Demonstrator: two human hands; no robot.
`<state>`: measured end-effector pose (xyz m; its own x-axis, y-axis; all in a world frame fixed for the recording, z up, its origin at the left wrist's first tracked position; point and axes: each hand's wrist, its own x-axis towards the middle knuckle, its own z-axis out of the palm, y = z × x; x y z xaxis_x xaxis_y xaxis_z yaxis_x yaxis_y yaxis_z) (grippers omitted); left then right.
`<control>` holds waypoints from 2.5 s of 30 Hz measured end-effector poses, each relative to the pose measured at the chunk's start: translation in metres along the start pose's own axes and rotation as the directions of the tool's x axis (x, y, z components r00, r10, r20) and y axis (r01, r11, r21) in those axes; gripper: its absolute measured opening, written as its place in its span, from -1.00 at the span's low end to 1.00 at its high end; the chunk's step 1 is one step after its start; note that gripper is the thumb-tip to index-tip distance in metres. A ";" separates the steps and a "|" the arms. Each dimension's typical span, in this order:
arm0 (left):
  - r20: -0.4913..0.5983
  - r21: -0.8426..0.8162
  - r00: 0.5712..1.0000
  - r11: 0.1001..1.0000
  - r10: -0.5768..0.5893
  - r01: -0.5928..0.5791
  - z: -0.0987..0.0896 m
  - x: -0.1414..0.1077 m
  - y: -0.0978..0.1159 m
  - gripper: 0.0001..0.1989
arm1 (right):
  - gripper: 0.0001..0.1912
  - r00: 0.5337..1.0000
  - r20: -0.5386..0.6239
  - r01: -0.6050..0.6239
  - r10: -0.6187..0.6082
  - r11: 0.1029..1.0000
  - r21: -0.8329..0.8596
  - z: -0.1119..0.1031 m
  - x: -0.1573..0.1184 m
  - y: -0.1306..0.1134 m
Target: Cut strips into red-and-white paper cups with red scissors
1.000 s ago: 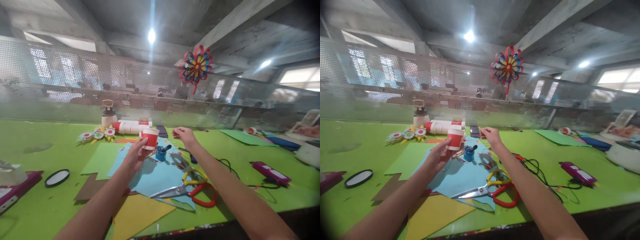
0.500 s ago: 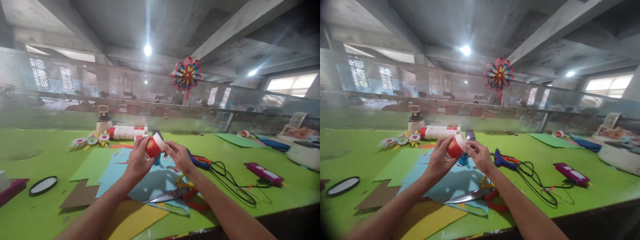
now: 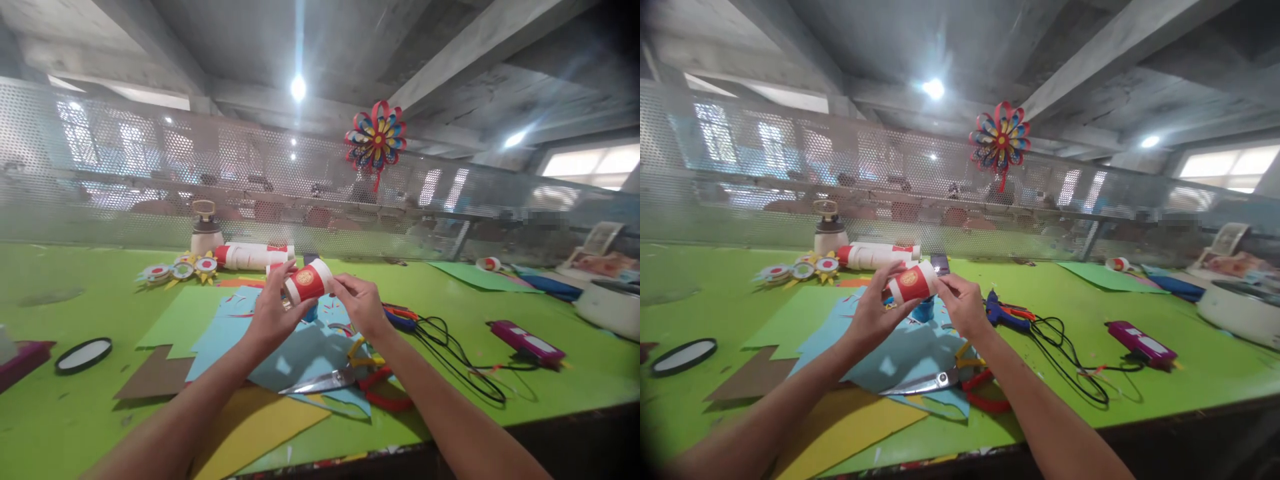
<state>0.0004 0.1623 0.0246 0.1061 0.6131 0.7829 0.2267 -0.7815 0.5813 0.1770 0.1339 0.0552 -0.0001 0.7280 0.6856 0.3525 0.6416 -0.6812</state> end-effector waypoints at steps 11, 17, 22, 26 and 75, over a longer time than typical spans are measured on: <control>0.113 -0.528 0.928 0.770 -0.356 0.359 0.000 0.006 0.008 -0.38 | -0.75 0.988 0.042 -0.157 0.152 0.968 0.198 0.001 -0.001 0.000; 0.136 -0.617 0.906 0.681 -0.400 0.394 -0.004 0.011 0.007 -0.47 | -0.73 0.971 0.089 -0.238 0.221 0.912 0.333 0.009 -0.004 0.002; 0.059 -0.703 0.922 0.640 -0.382 0.310 -0.017 0.022 0.007 -0.75 | -0.75 0.968 -0.064 -0.211 0.244 0.922 0.324 -0.011 0.011 0.004; -0.002 -0.773 0.897 0.570 -0.442 0.278 -0.030 0.030 0.002 -0.83 | -0.76 0.968 -0.088 -0.210 0.237 0.948 0.240 -0.041 0.021 0.004; 0.592 -0.394 0.466 0.267 -0.658 0.879 -0.024 0.007 -0.026 -0.56 | -0.48 0.807 0.370 0.065 0.461 0.553 -0.831 -0.118 -0.059 0.033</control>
<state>-0.0278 0.1840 0.0198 0.4737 0.8679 -0.1492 -0.2278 0.2845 0.9312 0.2992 0.0837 0.0223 -0.1838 0.9723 0.1440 0.9723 0.2014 -0.1187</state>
